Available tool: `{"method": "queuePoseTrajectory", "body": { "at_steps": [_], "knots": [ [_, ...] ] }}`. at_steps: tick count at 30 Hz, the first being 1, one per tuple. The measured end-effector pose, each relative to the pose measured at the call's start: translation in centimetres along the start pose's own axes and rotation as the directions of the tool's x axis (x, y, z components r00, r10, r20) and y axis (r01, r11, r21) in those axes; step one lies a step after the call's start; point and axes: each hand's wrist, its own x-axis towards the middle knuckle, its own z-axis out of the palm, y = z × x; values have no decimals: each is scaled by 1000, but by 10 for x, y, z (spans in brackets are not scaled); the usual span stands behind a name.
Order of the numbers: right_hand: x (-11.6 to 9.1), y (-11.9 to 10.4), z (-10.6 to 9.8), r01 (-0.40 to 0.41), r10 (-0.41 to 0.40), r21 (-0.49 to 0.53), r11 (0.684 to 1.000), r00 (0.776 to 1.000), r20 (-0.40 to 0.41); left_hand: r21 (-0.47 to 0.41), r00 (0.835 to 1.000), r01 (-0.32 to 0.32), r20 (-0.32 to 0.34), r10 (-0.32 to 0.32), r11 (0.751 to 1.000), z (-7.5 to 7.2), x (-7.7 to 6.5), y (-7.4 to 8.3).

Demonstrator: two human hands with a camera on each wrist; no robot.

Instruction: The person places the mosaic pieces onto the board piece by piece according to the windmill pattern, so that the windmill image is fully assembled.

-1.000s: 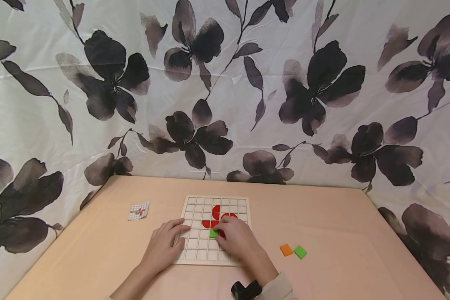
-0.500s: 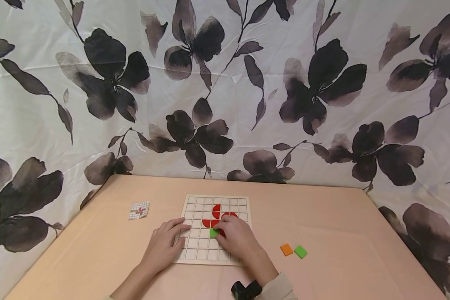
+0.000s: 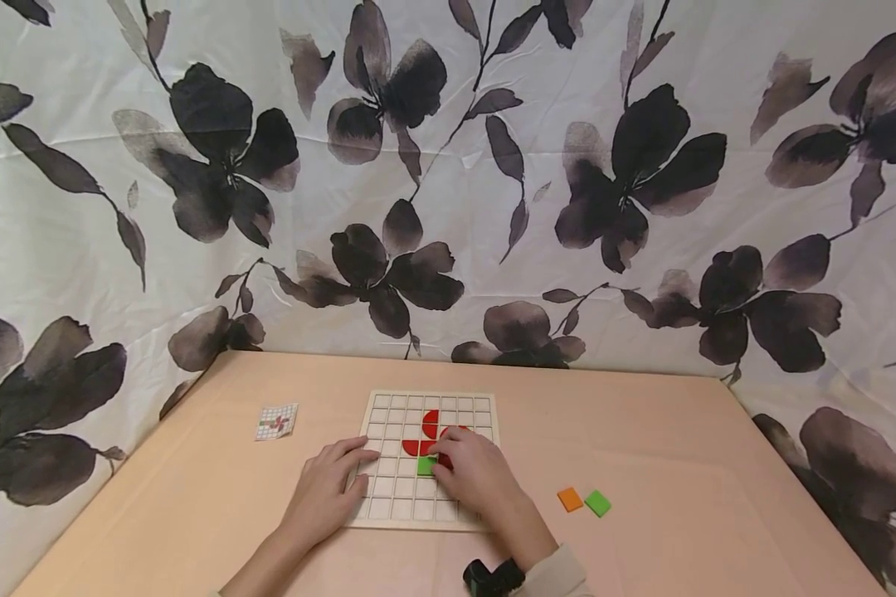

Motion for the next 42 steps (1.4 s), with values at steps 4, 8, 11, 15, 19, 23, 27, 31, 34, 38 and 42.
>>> {"method": "queuePoseTrajectory", "body": {
  "at_steps": [4, 8, 11, 15, 19, 23, 27, 31, 34, 38, 42],
  "knots": [
    [-1, 9, -12, -57, 57, 23, 998, 998, -1, -4, 1000, 1, -1, -1, 1000, -1, 0, 1],
    [-4, 23, -32, -176, 170, 106, 979, 983, 68, -4, 1000, 2, -3, -2, 1000, -1, -1, 1],
    [-10, 37, -45, -277, 260, 150, 949, 958, 123, -2, 1000, 7, 3, -7, 1000, 0, -2, 1],
    [-21, 58, -61, -361, 330, 161, 919, 925, 190, -3, 1000, 11, 11, -11, 1000, 0, -3, 1],
    [-36, 78, -76, -438, 384, 175, 882, 883, 271, 0, 1000, 8, 12, -8, 1000, 0, -3, 0],
    [-50, 95, -88, -469, 396, 187, 863, 858, 326, 4, 1000, 4, 8, -4, 1000, 0, -3, 1],
    [-61, 106, -95, -489, 386, 193, 851, 830, 402, -3, 1000, 7, 1, -7, 1000, -1, -4, 1],
    [-66, 111, -97, -524, 383, 206, 826, 791, 478, 0, 1000, 2, -18, -2, 1000, 0, -5, 1],
    [-66, 112, -94, -529, 375, 221, 819, 786, 491, 8, 1000, -6, -27, 6, 1000, 0, -5, 1],
    [-65, 112, -89, -525, 369, 237, 817, 793, 486, 5, 1000, -1, -14, 1, 1000, 0, -5, 1],
    [-64, 111, -86, -514, 365, 220, 829, 795, 484, -5, 1000, 5, -1, -5, 1000, -1, -5, 1]
  ]
}}
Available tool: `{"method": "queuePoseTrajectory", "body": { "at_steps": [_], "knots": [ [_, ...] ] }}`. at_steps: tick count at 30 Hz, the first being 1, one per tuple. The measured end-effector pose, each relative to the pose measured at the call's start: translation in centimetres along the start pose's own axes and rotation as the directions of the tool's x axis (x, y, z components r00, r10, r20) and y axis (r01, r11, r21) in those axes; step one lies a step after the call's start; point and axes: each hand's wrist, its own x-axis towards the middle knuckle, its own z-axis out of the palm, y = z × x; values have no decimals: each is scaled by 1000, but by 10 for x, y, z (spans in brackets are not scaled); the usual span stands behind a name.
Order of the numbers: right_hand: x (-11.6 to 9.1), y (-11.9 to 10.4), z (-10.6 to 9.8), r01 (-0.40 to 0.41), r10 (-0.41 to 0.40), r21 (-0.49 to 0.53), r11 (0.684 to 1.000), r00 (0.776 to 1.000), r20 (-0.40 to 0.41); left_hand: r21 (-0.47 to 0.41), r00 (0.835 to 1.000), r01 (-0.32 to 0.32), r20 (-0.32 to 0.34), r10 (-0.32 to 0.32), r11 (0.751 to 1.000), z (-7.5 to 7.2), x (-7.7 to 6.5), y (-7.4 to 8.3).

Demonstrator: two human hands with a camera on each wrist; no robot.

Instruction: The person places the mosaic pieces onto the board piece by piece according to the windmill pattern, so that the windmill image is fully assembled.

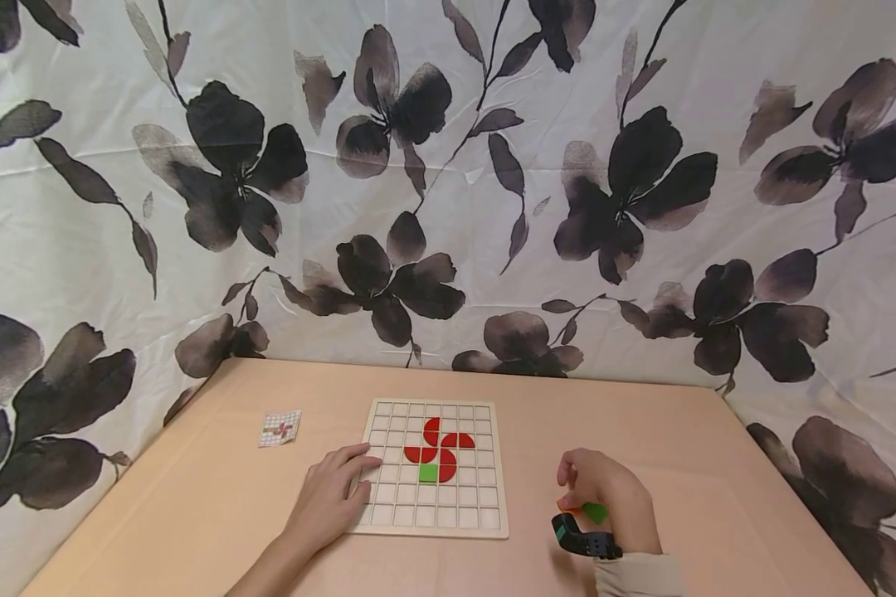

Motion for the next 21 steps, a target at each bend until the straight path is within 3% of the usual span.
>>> {"method": "queuePoseTrajectory", "body": {
  "at_steps": [14, 21],
  "knots": [
    [5, 0, 0, 15, -16, 22, 1000, 999, 51, 12, 1000, 3, 13, -3, 1000, -1, 1, 0],
    [7, -1, 2, 53, -53, -2, 999, 999, 3, 8, 1000, 5, 18, -5, 1000, 0, 1, -1]
  ]
}}
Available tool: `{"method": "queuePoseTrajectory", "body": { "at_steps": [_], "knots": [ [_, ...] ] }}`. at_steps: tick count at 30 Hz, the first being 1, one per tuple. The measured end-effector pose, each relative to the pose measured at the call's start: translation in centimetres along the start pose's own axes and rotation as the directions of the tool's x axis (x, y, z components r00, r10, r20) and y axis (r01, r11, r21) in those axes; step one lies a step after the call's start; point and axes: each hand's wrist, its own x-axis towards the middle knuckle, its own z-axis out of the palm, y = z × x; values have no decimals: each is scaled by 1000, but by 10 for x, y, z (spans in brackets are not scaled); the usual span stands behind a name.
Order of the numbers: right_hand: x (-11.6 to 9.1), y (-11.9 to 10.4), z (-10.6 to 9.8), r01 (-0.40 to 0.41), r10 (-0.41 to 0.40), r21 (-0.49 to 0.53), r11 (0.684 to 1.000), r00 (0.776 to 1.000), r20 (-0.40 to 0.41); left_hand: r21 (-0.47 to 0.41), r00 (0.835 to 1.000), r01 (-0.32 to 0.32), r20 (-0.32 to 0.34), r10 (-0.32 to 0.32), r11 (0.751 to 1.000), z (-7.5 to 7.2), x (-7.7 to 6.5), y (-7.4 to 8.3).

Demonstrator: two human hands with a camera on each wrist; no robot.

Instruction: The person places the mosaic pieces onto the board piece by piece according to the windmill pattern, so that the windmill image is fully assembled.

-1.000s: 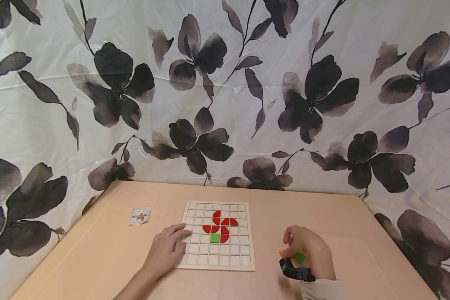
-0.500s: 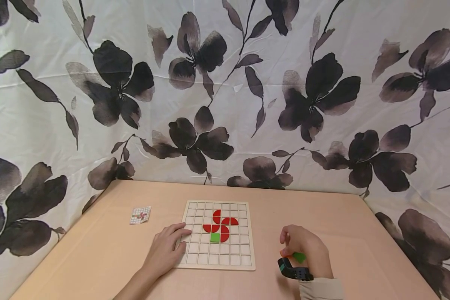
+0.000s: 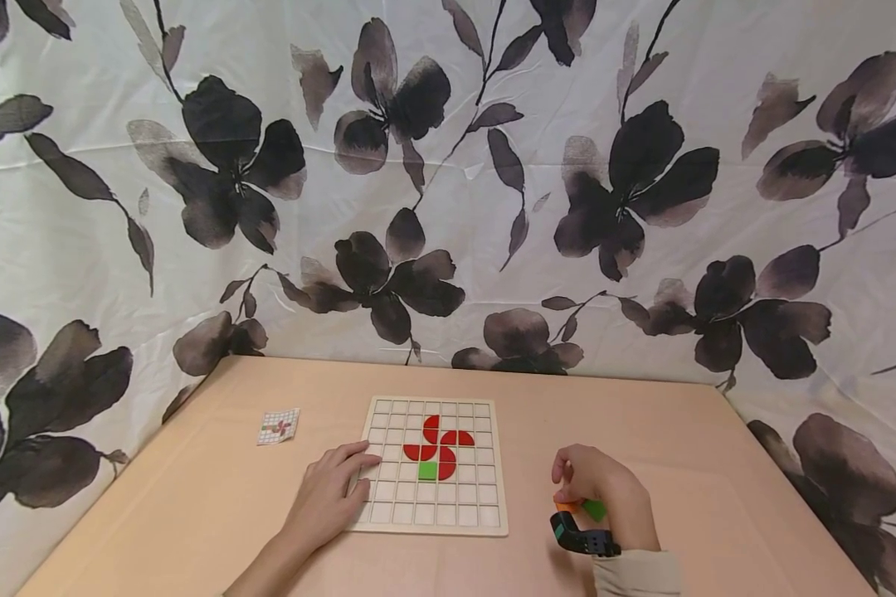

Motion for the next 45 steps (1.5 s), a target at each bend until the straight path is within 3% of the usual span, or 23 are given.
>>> {"method": "queuePoseTrajectory", "body": {
  "at_steps": [4, 11, 16, 21, 24, 34, 42, 45],
  "knots": [
    [0, -1, 1, -16, 16, 7, 1000, 1000, -12, 0, 1000, 2, 0, -2, 1000, 0, 0, 0],
    [-2, 5, -6, 103, -109, 68, 992, 989, 96, -5, 1000, -3, -12, 3, 1000, 0, 1, 1],
    [-1, 2, -5, 66, -74, 64, 996, 989, 129, 0, 1000, -7, -20, 7, 1000, 0, 2, 1],
    [1, -2, -2, 15, -21, 52, 999, 994, 104, -5, 1000, -7, -15, 7, 1000, -2, 2, 2],
    [3, -1, 1, 43, -47, 53, 998, 996, 80, -2, 1000, 3, -2, -3, 1000, -2, 1, 2],
    [21, 0, 14, 121, -125, -38, 992, 981, -146, -3, 1000, 9, 4, -9, 1000, -1, 0, 1],
    [18, 8, 8, 63, -64, -6, 998, 989, -134, -3, 1000, -6, -7, 6, 1000, -2, 2, 2],
    [18, 8, 8, 86, -86, -10, 996, 987, -134, -5, 1000, -6, -11, 6, 1000, -2, 2, 2]
  ]
}}
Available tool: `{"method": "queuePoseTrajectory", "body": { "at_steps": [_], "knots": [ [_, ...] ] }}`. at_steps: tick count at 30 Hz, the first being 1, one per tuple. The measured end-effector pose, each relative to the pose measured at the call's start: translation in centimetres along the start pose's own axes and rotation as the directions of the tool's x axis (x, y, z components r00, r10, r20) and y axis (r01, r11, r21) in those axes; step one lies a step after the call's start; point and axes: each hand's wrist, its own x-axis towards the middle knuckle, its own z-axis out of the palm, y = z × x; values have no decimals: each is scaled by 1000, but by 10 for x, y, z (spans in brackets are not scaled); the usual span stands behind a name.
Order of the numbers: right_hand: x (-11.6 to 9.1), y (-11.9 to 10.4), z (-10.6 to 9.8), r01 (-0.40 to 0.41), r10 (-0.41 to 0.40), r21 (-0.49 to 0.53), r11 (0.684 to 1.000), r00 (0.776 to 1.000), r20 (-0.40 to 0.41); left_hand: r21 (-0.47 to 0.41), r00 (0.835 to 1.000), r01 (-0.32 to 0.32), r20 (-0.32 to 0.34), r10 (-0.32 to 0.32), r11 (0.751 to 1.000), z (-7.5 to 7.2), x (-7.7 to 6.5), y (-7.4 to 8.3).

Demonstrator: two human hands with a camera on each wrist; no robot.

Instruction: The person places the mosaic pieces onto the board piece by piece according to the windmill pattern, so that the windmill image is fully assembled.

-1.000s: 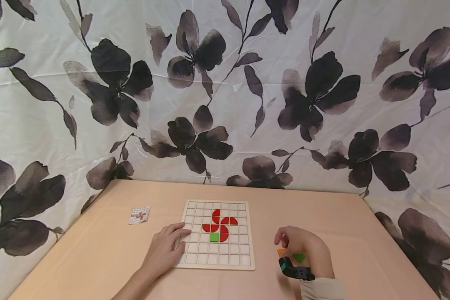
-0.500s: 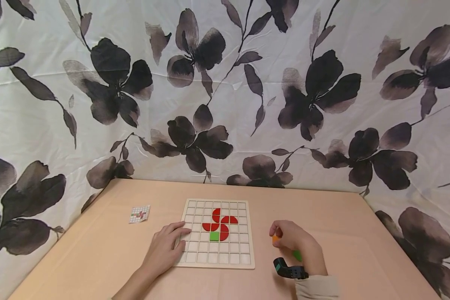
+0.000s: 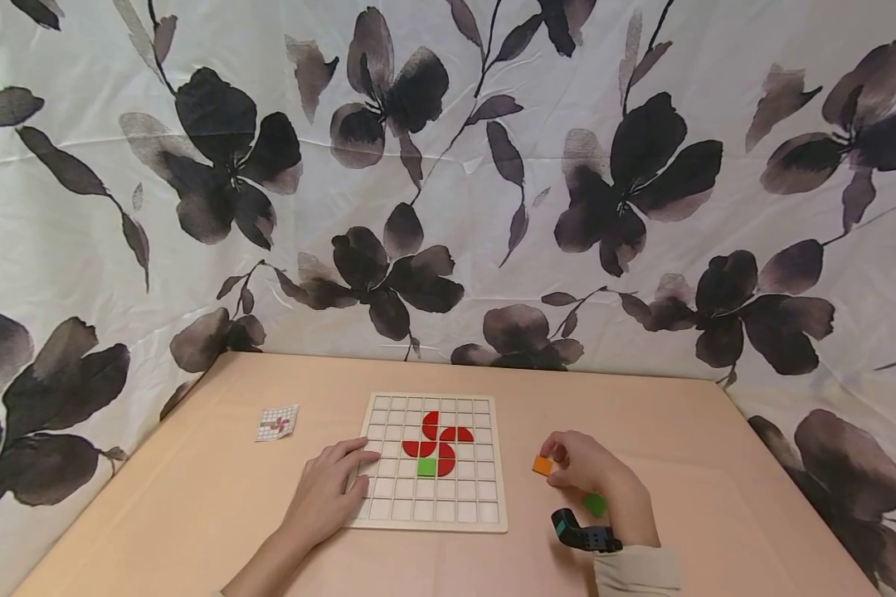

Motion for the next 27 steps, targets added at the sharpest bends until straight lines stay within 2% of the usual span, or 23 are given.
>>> {"method": "queuePoseTrajectory", "body": {
  "at_steps": [6, 13, 21, 27],
  "knots": [
    [4, -2, 4, 12, -13, -24, 1000, 999, -32, 0, 1000, 5, 3, -5, 1000, 1, -1, 0],
    [9, -1, 7, -29, 27, -31, 999, 998, -64, 2, 1000, 0, -5, 0, 1000, 2, 0, -1],
    [9, -2, 6, 12, -16, -63, 998, 998, -65, 7, 1000, 14, 21, -14, 1000, 1, 0, 0],
    [10, -4, 6, 17, -23, -85, 996, 997, -76, -1, 1000, 10, 12, -10, 1000, 0, 0, 1]
  ]
}}
